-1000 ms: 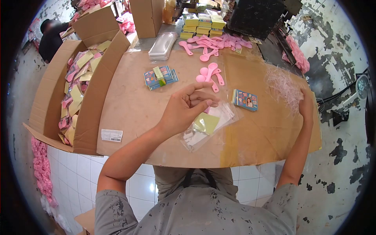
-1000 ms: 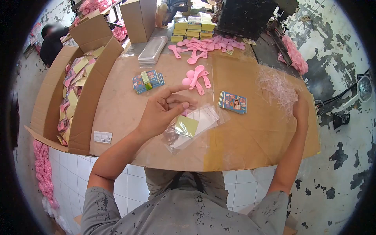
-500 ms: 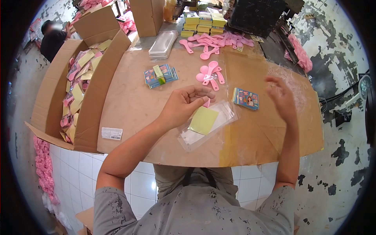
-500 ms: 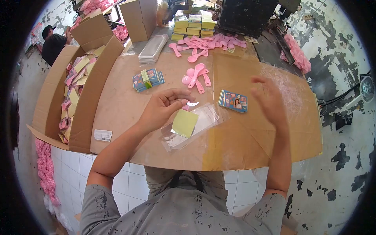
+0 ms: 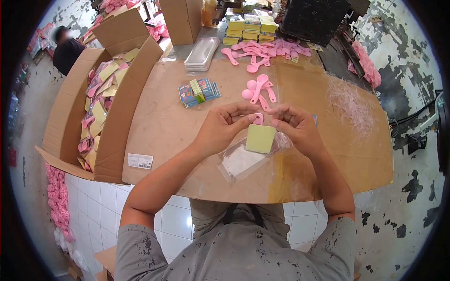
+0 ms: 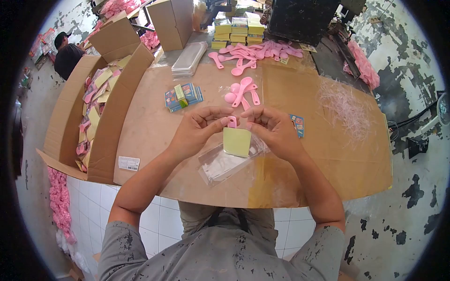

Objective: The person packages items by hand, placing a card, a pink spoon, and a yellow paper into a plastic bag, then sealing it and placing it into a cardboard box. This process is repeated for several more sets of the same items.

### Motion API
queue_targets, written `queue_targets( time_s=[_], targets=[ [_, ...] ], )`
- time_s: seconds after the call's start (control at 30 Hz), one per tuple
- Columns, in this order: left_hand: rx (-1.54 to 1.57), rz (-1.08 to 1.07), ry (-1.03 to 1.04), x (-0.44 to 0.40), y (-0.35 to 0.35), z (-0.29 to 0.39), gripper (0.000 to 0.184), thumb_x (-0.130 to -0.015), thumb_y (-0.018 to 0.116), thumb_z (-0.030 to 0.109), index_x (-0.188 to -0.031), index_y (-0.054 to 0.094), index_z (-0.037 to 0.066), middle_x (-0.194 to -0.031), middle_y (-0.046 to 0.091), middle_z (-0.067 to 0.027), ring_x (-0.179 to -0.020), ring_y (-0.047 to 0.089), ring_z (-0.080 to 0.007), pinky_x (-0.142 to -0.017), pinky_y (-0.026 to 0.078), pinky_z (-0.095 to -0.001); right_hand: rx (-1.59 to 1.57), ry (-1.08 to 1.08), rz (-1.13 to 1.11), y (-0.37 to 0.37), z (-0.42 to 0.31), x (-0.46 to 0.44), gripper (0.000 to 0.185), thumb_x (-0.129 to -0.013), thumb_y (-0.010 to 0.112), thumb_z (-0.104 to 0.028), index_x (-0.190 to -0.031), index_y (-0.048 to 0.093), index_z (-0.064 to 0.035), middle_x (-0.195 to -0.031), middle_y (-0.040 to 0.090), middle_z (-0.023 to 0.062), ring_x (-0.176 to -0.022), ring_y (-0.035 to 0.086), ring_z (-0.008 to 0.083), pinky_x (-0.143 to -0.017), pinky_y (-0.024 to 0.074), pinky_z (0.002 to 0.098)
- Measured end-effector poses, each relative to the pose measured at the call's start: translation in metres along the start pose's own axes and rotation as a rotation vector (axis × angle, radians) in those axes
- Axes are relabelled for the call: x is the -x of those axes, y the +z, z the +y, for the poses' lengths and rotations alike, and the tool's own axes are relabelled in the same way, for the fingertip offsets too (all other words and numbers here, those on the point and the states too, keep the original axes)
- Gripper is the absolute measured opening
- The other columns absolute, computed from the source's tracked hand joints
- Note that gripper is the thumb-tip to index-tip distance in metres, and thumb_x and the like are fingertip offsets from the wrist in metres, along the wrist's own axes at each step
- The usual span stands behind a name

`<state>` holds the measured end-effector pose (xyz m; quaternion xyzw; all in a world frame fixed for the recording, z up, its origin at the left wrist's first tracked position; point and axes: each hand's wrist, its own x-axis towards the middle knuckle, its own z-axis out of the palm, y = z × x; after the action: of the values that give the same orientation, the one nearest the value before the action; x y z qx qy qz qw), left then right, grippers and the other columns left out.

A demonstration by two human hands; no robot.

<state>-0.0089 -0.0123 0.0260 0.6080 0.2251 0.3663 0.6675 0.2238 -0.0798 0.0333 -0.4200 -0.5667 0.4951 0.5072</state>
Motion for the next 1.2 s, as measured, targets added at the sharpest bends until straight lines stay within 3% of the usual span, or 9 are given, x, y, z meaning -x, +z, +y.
queue_targets(
  time_s=[0.23,0.43,0.63,0.73,0.83,0.93,1.03,1.2],
  targets=[
    [-0.183,0.039,0.069,0.003,0.000,-0.009,0.023,-0.102,0.066,0.007,-0.122,0.071,-0.003,-0.112,0.075,-0.0106,-0.101,0.071,-0.0135,-0.090,0.060,-0.0293,0.028,0.068,0.088,-0.003,-0.001,0.004,0.017,-0.097,0.069,-0.002,-0.113,0.070,0.0026,-0.103,0.070,0.0019,-0.095,0.065,0.0075,-0.085,0.0534,0.0248],
    [-0.182,-0.024,0.143,0.004,-0.002,-0.008,0.022,-0.100,0.066,0.001,-0.121,0.072,-0.003,-0.115,0.075,-0.0095,-0.102,0.071,-0.0135,-0.090,0.059,-0.0285,-0.044,-0.058,0.028,-0.013,0.009,0.005,0.015,-0.097,0.068,0.001,-0.110,0.074,0.0019,-0.106,0.070,0.0031,-0.094,0.065,0.0087,-0.083,0.0537,0.0251],
    [-0.139,-0.078,0.138,0.003,-0.004,-0.007,0.023,-0.105,0.062,0.012,-0.119,0.074,-0.002,-0.116,0.075,-0.0111,-0.102,0.071,-0.0141,-0.091,0.059,-0.0298,0.038,-0.079,-0.031,-0.027,0.008,0.006,0.017,-0.096,0.067,0.002,-0.110,0.075,0.0028,-0.108,0.071,0.0052,-0.095,0.066,0.0100,-0.080,0.0539,0.0262],
    [0.074,-0.016,-0.042,0.003,-0.002,-0.004,0.026,-0.105,0.063,0.015,-0.119,0.073,-0.005,-0.113,0.076,-0.0087,-0.097,0.070,-0.0111,-0.087,0.059,-0.0279,0.065,-0.057,-0.033,-0.026,0.007,0.008,0.015,-0.095,0.068,0.001,-0.109,0.075,0.0029,-0.107,0.071,0.0048,-0.093,0.066,0.0094,-0.078,0.0537,0.0256],
    [-0.108,-0.027,-0.073,0.002,-0.004,-0.009,0.027,-0.105,0.063,0.016,-0.119,0.072,-0.006,-0.114,0.075,-0.0125,-0.099,0.072,-0.0142,-0.089,0.060,-0.0294,0.074,-0.020,0.003,-0.020,0.010,0.009,0.014,-0.095,0.070,0.001,-0.108,0.075,0.0027,-0.106,0.071,0.0044,-0.092,0.066,0.0087,-0.078,0.0537,0.0248],
    [-0.050,-0.042,-0.077,0.000,-0.001,-0.008,0.027,-0.102,0.067,0.012,-0.122,0.071,-0.006,-0.114,0.075,-0.0109,-0.099,0.072,-0.0134,-0.088,0.060,-0.0283,0.028,0.030,0.003,-0.022,0.009,0.007,0.013,-0.095,0.071,0.001,-0.107,0.075,0.0028,-0.106,0.071,0.0040,-0.092,0.067,0.0080,-0.079,0.0535,0.0241],
    [-0.059,-0.067,-0.100,-0.002,-0.004,-0.012,0.029,-0.101,0.068,0.009,-0.127,0.068,-0.006,-0.111,0.076,-0.0101,-0.097,0.072,-0.0111,-0.083,0.059,-0.0249,0.078,-0.024,-0.014,-0.025,0.014,0.006,0.016,-0.095,0.070,0.001,-0.110,0.073,0.0032,-0.106,0.071,0.0044,-0.095,0.066,0.0083,-0.082,0.0537,0.0248],
    [-0.075,-0.026,-0.113,-0.002,-0.003,-0.010,0.026,-0.100,0.069,0.008,-0.124,0.071,-0.003,-0.113,0.075,-0.0098,-0.101,0.071,-0.0129,-0.088,0.061,-0.0286,0.106,-0.114,0.022,-0.017,0.016,0.006,0.032,-0.095,0.071,-0.001,-0.126,0.064,0.0016,-0.105,0.070,0.0053,-0.095,0.066,0.0097,-0.083,0.0530,0.0249]
  ],
)
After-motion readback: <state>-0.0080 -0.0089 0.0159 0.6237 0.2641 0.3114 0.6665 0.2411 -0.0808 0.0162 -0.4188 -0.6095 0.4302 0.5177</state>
